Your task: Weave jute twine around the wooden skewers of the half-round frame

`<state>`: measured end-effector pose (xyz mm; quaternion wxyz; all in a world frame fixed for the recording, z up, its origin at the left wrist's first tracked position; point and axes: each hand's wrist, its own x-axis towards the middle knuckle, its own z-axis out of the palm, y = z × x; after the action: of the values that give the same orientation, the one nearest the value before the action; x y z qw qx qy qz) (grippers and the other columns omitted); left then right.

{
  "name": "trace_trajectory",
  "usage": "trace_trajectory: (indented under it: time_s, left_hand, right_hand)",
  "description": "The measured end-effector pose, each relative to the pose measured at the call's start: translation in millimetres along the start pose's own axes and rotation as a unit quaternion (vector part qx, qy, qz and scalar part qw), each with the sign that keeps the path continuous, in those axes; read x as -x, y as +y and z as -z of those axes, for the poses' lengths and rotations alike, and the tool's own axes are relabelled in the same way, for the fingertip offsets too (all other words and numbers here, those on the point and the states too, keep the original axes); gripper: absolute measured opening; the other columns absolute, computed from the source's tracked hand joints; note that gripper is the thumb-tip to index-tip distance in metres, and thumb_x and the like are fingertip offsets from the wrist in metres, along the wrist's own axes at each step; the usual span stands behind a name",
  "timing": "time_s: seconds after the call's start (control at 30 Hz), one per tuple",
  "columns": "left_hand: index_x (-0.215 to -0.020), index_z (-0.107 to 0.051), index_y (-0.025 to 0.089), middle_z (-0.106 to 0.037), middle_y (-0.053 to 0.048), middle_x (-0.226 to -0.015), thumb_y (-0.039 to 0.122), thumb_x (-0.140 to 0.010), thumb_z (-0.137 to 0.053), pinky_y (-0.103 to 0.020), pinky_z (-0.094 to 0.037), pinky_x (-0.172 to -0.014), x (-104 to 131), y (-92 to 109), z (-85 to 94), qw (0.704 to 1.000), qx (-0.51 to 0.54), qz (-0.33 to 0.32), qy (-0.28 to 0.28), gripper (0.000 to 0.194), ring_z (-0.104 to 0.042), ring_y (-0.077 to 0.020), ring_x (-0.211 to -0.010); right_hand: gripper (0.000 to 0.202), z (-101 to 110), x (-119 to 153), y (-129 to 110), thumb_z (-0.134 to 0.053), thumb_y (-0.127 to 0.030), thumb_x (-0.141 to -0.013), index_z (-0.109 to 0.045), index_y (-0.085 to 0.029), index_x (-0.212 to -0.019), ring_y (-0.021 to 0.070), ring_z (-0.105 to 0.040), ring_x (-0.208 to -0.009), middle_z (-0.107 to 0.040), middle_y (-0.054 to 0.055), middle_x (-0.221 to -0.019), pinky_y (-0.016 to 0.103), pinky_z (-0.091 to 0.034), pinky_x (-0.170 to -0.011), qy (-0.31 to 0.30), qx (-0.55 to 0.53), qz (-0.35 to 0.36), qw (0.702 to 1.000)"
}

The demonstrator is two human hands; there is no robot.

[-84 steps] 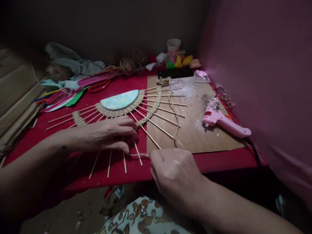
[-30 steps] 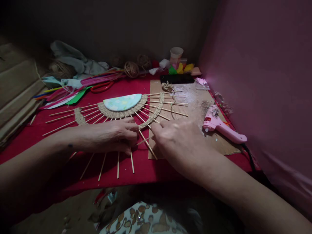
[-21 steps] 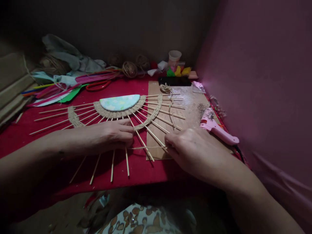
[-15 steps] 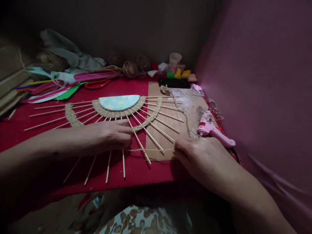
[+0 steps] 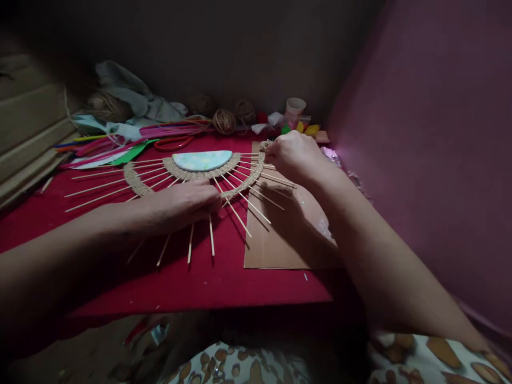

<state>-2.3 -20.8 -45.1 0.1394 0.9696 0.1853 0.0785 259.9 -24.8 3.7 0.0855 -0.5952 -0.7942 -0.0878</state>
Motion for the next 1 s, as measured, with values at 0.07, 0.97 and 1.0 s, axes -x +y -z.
trace_trajectory:
  time_s: [0.07, 0.97, 1.0]
  left_hand:
    - [-0.082, -0.052, 0.019, -0.055, -0.002, -0.081, 0.016, -0.088, -0.049, -0.025, -0.035, -0.062, 2.8, -1.1, 4.3, 0.999, 0.027, 0.029, -0.023, 0.007, -0.047, -0.0130, -0.070]
    - [-0.093, -0.057, 0.015, -0.063, -0.006, -0.088, 0.020, -0.082, -0.048, -0.025, -0.040, -0.066, -1.9, -3.5, 19.2, 0.985, 0.016, 0.156, -0.078, 0.015, -0.053, -0.0142, -0.074]
    - [-0.094, -0.057, 0.015, -0.063, -0.006, -0.089, 0.020, -0.082, -0.049, -0.025, -0.040, -0.066, -1.2, -3.6, 19.5, 0.984, 0.015, 0.156, -0.078, 0.016, -0.054, -0.0142, -0.074]
  right_hand:
    - [0.020, -11.4, -8.3, -6.7, -0.057, -0.024, -0.081, -0.075, -0.019, -0.083, 0.0175, -0.058, -0.069, -0.071, 0.008, -0.081, 0.029, -0.038, -0.059, -0.029, 0.005, -0.037, 0.999]
    - [0.020, -37.3, 15.3, -62.7, -0.043, -0.017, -0.089, -0.061, -0.017, -0.079, 0.0166, -0.051, -0.079, -0.057, 0.009, -0.097, 0.028, -0.038, -0.069, -0.070, -0.111, 0.097, 0.987]
    - [0.019, -38.2, 14.9, -63.9, -0.043, -0.016, -0.088, -0.060, -0.017, -0.080, 0.0170, -0.051, -0.080, -0.058, 0.009, -0.098, 0.029, -0.038, -0.069, -0.072, -0.108, 0.090, 0.987]
